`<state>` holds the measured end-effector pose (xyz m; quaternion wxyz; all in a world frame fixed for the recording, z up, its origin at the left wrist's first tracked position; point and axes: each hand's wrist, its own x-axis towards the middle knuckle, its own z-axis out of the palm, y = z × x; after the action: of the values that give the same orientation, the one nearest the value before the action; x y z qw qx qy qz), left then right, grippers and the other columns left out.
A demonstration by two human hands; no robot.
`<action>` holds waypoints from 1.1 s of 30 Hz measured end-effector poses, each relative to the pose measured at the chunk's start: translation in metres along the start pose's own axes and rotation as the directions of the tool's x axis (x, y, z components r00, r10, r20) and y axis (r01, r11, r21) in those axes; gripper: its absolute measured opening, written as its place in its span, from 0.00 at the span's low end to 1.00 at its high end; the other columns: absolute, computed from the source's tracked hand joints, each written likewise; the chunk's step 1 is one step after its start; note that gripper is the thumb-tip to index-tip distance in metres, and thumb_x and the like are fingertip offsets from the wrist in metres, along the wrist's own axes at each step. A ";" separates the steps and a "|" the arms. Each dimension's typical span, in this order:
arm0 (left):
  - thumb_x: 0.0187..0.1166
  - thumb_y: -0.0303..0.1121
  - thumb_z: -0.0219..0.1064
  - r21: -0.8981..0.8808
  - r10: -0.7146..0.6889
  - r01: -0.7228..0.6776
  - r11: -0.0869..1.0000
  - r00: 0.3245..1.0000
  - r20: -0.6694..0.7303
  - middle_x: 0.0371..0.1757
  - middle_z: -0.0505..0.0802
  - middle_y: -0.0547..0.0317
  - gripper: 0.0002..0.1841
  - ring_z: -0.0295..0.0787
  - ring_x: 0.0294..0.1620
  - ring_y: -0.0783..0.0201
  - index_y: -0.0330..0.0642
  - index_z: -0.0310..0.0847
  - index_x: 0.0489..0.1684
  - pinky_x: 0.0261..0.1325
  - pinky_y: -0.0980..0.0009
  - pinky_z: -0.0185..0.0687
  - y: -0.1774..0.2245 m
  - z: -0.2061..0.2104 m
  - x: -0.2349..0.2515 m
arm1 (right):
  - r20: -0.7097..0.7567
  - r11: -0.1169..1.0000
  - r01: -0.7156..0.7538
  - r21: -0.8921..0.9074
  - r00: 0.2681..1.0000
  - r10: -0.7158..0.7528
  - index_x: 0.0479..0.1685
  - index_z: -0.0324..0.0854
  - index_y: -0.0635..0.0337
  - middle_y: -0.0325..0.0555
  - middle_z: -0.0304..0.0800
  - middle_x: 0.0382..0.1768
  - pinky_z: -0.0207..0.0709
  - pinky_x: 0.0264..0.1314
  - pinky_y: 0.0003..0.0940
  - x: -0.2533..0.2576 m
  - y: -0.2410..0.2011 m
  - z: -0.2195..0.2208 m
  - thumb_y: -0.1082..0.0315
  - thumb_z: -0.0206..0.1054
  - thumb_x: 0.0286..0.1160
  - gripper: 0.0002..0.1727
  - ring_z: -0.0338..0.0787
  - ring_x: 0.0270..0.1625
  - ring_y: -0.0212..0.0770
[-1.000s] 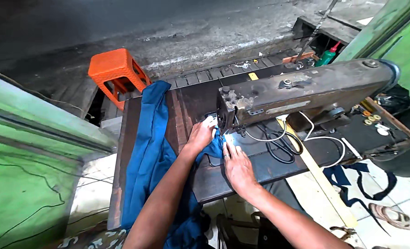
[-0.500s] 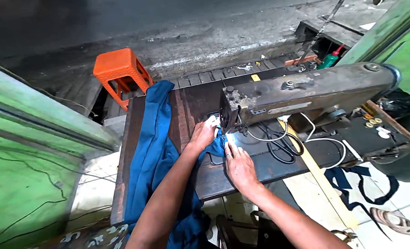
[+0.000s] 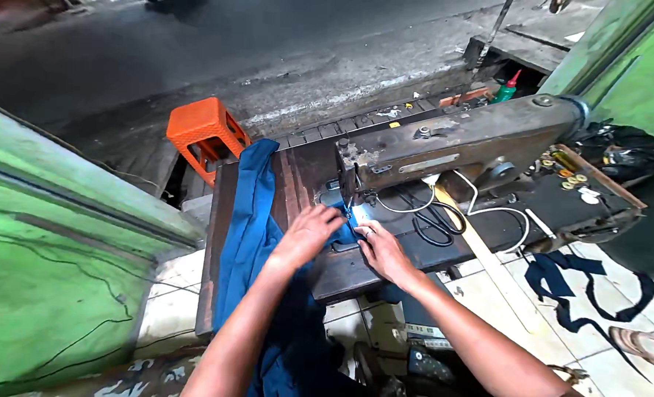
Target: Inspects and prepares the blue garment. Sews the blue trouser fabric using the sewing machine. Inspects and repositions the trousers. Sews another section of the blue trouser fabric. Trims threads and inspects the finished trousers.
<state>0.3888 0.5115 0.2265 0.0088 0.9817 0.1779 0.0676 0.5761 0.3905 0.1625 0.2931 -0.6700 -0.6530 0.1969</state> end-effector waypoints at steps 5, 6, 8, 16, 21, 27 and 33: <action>0.87 0.21 0.51 0.002 -0.059 0.060 0.998 0.978 0.198 0.76 0.86 0.52 0.24 0.88 0.67 0.44 0.48 0.78 0.79 0.62 0.48 0.84 0.026 0.018 0.012 | -0.002 0.999 0.011 0.030 1.000 -0.010 0.68 0.84 0.64 0.57 0.85 0.69 0.78 0.76 0.40 -0.005 0.004 -0.001 0.67 0.58 0.85 0.19 0.88 0.68 0.49; 0.87 0.21 0.51 0.015 -0.096 0.095 0.995 0.968 0.231 0.76 0.86 0.51 0.24 0.89 0.66 0.43 0.46 0.78 0.79 0.61 0.46 0.85 0.029 0.018 0.015 | -0.002 1.000 0.010 0.029 1.000 -0.010 0.69 0.84 0.63 0.56 0.85 0.69 0.78 0.76 0.40 -0.006 0.005 -0.002 0.67 0.58 0.85 0.20 0.88 0.68 0.49; 0.89 0.22 0.49 0.054 -0.157 0.148 0.987 0.947 0.279 0.73 0.86 0.48 0.21 0.89 0.63 0.41 0.42 0.79 0.75 0.59 0.45 0.85 0.033 0.014 0.023 | 0.002 1.000 -0.003 0.025 1.000 0.003 0.72 0.83 0.61 0.56 0.85 0.69 0.78 0.74 0.40 -0.006 0.006 -0.002 0.66 0.57 0.86 0.21 0.88 0.66 0.48; 0.92 0.36 0.53 0.061 -0.188 0.178 0.982 0.943 0.274 0.59 0.92 0.41 0.17 0.89 0.63 0.39 0.44 0.84 0.69 0.60 0.42 0.83 0.042 -0.001 0.015 | 0.040 0.999 -0.040 0.022 0.998 0.039 0.72 0.82 0.60 0.55 0.83 0.71 0.77 0.75 0.39 -0.003 0.005 -0.005 0.64 0.55 0.87 0.21 0.87 0.67 0.47; 0.90 0.42 0.56 -0.095 -0.275 0.315 0.944 0.914 0.299 0.53 0.93 0.43 0.19 0.89 0.63 0.44 0.36 0.88 0.53 0.67 0.46 0.80 0.081 -0.001 0.001 | 0.039 0.999 -0.004 0.047 0.999 0.002 0.75 0.81 0.57 0.54 0.83 0.72 0.75 0.78 0.40 -0.004 0.007 -0.005 0.67 0.57 0.86 0.22 0.86 0.71 0.48; 0.87 0.38 0.59 -0.239 -0.362 0.379 0.894 0.925 0.114 0.49 0.94 0.47 0.16 0.88 0.61 0.48 0.41 0.93 0.52 0.72 0.56 0.77 0.098 0.028 -0.011 | 0.004 0.986 0.155 -0.057 0.988 -0.155 0.75 0.83 0.55 0.47 0.84 0.75 0.72 0.80 0.43 -0.013 0.018 -0.004 0.71 0.54 0.86 0.23 0.83 0.74 0.50; 0.86 0.42 0.62 -0.260 -0.321 0.314 0.913 0.947 0.014 0.48 0.96 0.54 0.15 0.83 0.69 0.49 0.48 0.95 0.49 0.78 0.53 0.69 0.089 0.037 -0.014 | 0.088 0.964 0.220 -0.149 0.974 -0.209 0.74 0.84 0.55 0.44 0.85 0.75 0.71 0.80 0.42 -0.017 0.017 -0.009 0.74 0.51 0.85 0.24 0.83 0.74 0.50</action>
<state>0.4123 0.4232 0.1921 0.1450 0.9290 0.3248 0.1020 0.5935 0.3725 0.1560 0.2352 -0.6090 -0.7453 0.1356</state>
